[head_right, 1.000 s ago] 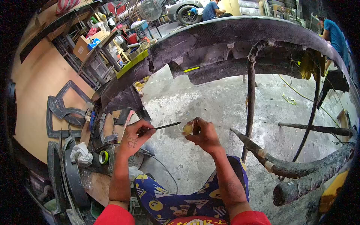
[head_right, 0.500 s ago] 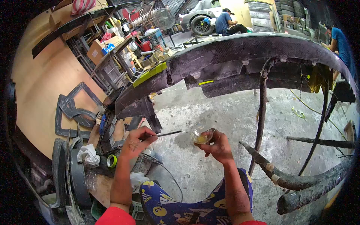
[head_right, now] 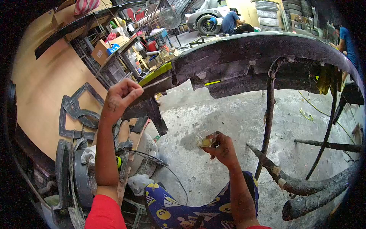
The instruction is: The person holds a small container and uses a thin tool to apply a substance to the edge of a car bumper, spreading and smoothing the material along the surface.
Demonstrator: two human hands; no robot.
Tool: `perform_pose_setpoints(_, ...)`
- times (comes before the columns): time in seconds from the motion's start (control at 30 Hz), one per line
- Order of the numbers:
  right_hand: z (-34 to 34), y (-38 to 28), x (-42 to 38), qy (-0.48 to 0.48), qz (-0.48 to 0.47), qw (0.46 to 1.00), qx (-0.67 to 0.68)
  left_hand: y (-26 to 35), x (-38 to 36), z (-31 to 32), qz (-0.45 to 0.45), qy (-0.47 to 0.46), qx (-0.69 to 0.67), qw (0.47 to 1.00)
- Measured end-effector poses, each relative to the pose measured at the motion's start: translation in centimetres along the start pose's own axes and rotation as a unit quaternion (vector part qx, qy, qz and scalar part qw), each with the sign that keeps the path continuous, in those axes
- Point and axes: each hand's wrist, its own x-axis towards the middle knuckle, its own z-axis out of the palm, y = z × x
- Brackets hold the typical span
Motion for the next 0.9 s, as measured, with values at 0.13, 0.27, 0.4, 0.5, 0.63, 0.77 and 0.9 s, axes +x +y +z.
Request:
perform_pose_setpoints(0.13,0.0,-0.2,-0.2,0.003,0.0,1.0,0.003,-0.2,2.3,-1.0,0.044,-0.002,0.042,0.998)
perform_pose_setpoints(0.27,-0.2,-0.3,-0.3,0.004,-0.001,1.0,-0.022,0.6,3.0,-1.2,0.044,-0.006,0.012,0.999)
perform_pose_setpoints(0.4,-0.3,-0.2,-0.4,0.005,0.006,1.0,-0.022,1.2,2.9,-1.1,0.057,-0.004,0.058,0.997)
perform_pose_setpoints(0.5,-0.4,0.1,-0.3,-0.003,0.012,1.0,-0.015,1.0,2.7,-0.8,0.064,0.011,0.083,0.994)
perform_pose_setpoints(0.63,-0.4,0.3,-0.2,-0.006,0.024,1.0,-0.013,0.9,2.6,-0.5,0.101,0.038,0.109,0.988)
perform_pose_setpoints(0.77,-0.3,0.1,-0.2,-0.011,0.026,1.0,-0.014,1.3,2.5,-0.4,0.124,0.054,0.13,0.982)
perform_pose_setpoints(0.9,-0.6,0.1,-0.2,-0.018,0.03,0.999,-0.002,1.7,2.4,-0.4,0.132,0.06,0.13,0.981)
